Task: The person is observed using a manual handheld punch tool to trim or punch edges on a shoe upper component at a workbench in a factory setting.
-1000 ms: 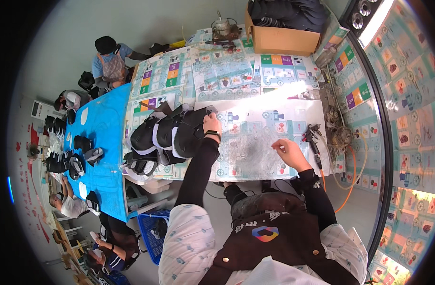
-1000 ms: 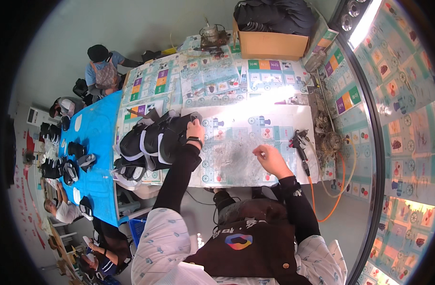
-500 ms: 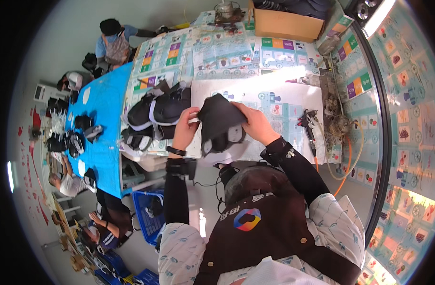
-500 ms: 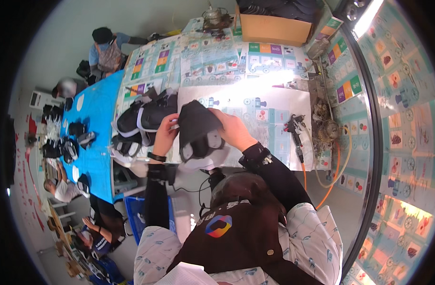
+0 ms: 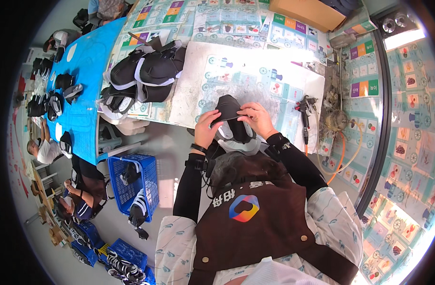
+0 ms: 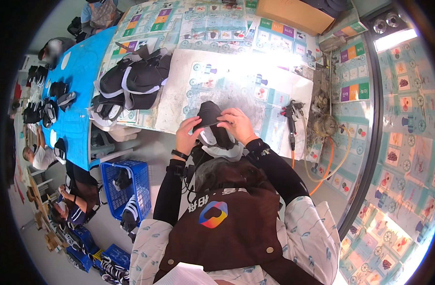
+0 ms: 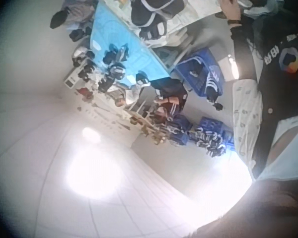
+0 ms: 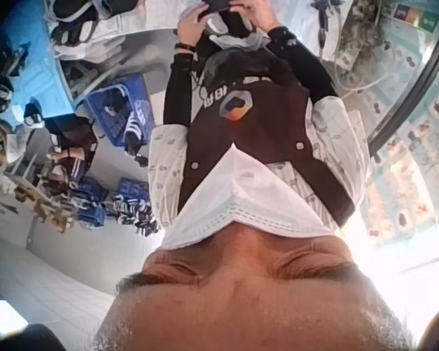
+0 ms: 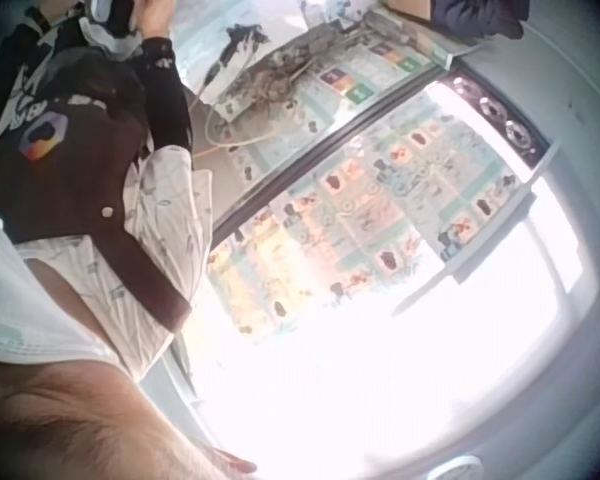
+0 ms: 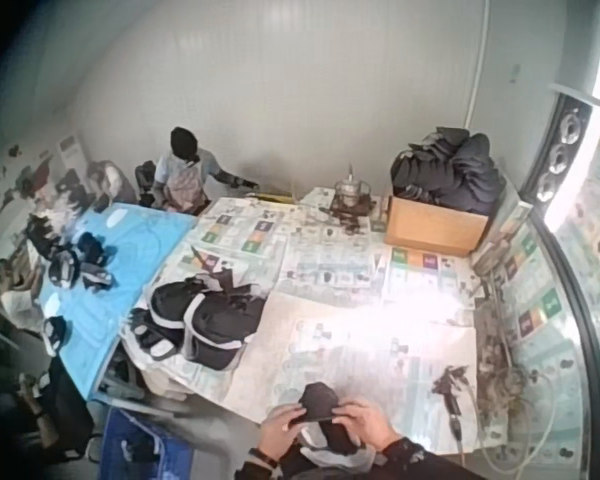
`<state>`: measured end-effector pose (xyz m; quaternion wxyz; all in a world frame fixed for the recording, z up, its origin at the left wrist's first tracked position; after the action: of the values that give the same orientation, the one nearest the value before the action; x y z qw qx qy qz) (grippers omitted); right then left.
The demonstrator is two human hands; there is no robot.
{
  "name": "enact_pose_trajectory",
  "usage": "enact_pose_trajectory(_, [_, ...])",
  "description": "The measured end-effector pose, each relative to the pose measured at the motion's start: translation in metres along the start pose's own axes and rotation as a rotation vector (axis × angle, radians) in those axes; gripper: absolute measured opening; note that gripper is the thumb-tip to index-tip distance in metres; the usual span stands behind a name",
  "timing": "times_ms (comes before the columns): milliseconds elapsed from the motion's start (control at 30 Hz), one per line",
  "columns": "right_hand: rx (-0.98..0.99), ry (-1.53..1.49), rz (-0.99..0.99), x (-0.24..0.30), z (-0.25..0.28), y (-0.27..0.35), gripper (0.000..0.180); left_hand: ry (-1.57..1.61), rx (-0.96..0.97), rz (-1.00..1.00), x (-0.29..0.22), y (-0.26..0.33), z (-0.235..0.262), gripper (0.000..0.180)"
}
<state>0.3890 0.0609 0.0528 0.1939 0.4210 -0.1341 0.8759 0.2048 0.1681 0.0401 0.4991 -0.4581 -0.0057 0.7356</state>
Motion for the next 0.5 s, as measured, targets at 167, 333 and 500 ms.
enact_pose_trajectory(167, [-0.012,0.048,-0.036,-0.003,-0.005,-0.003,0.011,0.233,-0.078,0.237,0.028,0.014,-0.006,0.018])
enact_pose_trajectory(333, [-0.032,0.023,-0.217,-0.025,-0.006,-0.01,0.013,-0.03,-0.092,0.006,0.008,-0.014,-0.023,0.007])
enact_pose_trajectory(500, [0.25,-0.407,-0.581,-0.078,-0.029,-0.021,0.02,0.131,-0.01,0.37,0.063,-0.022,-0.057,0.019])
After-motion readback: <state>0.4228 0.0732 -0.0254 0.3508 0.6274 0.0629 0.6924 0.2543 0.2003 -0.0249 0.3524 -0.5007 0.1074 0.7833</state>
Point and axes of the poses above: each hand's wrist, its own y-axis away from the middle knuckle, its own z-axis out of the back of the hand, x = y × z, the point moved 9 cm from there along -y, towards the middle knuckle, and after that the axes turned 13 degrees about -z, right-handed, at the moved point
